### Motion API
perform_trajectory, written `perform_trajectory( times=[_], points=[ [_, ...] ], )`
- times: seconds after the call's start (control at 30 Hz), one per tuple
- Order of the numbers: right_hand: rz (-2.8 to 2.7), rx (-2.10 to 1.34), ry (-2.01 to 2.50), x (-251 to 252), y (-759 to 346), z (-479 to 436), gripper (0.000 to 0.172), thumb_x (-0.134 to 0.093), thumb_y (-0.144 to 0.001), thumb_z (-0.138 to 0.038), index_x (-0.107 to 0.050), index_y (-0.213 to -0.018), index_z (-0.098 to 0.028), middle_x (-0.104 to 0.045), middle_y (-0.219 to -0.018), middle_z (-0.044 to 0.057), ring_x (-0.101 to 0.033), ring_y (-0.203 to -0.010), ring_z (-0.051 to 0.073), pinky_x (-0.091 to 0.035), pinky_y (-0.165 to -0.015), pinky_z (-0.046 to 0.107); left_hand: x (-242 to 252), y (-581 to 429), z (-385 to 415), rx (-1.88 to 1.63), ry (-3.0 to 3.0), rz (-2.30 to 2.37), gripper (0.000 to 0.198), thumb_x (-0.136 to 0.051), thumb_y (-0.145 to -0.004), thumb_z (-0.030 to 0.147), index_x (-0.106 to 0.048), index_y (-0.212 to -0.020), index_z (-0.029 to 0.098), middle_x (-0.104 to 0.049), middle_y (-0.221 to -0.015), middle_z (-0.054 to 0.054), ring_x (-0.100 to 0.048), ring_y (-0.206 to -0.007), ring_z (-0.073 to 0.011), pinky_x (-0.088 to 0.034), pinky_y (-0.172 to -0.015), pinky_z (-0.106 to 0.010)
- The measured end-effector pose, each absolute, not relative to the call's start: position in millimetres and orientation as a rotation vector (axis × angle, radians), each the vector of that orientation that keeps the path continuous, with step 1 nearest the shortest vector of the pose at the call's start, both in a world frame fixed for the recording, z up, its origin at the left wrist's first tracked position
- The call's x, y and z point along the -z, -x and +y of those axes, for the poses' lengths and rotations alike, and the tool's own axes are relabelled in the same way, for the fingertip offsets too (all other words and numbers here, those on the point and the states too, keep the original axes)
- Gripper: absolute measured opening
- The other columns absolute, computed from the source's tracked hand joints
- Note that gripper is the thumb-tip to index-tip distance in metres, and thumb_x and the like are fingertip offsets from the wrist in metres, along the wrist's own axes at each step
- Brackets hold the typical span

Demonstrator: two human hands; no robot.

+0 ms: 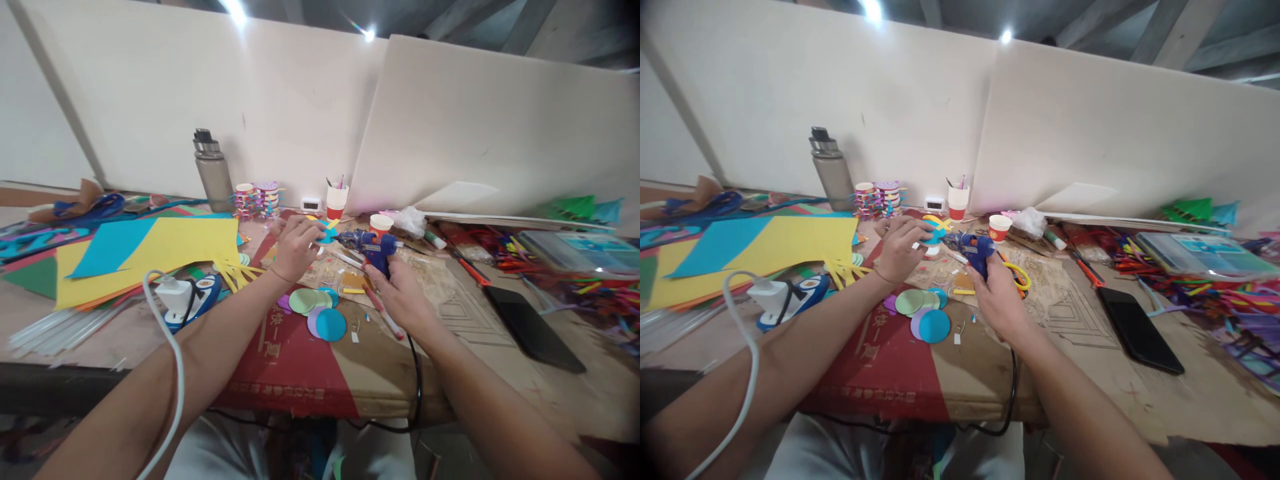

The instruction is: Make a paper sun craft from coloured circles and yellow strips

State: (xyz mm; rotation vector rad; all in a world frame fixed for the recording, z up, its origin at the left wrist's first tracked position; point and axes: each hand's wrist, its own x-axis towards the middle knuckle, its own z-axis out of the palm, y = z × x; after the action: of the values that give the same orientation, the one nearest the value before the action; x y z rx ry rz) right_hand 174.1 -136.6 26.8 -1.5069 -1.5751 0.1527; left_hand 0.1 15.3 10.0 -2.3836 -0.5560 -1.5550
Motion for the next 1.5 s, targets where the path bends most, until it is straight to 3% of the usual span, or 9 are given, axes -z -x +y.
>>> perform_trajectory(
  times=[1.2, 1.5],
  points=[
    [-1.59, -0.181, 1.522, -30, -174, -140, 0.04, -0.047, -0.088, -0.033, -0.054, -0.123, -0.017, -0.067, -0.113, 0.013, -0.061, -0.098, 0.028, -0.047, -0.09, 0.046, -11, 1, 13, 1.478, 2.478, -0.674, 0.02, -0.054, -0.075, 0.003, -0.06, -0.075, 0.022, -0.073, -0.098, -0.001, -0.06, -0.094, -0.0201, -0.045, -0.089, -0.04],
    [-1.61, -0.226, 1.613, -37, -176, -144, 0.042, -0.046, -0.087, -0.034, -0.054, -0.124, -0.015, -0.068, -0.103, 0.012, -0.061, -0.089, 0.027, -0.048, -0.082, 0.042, -13, 2, 13, 1.44, 2.483, -0.572, 0.022, -0.05, -0.079, 0.003, -0.06, -0.076, 0.022, -0.073, -0.097, -0.001, -0.057, -0.101, -0.0211, -0.045, -0.091, -0.041]
  ],
)
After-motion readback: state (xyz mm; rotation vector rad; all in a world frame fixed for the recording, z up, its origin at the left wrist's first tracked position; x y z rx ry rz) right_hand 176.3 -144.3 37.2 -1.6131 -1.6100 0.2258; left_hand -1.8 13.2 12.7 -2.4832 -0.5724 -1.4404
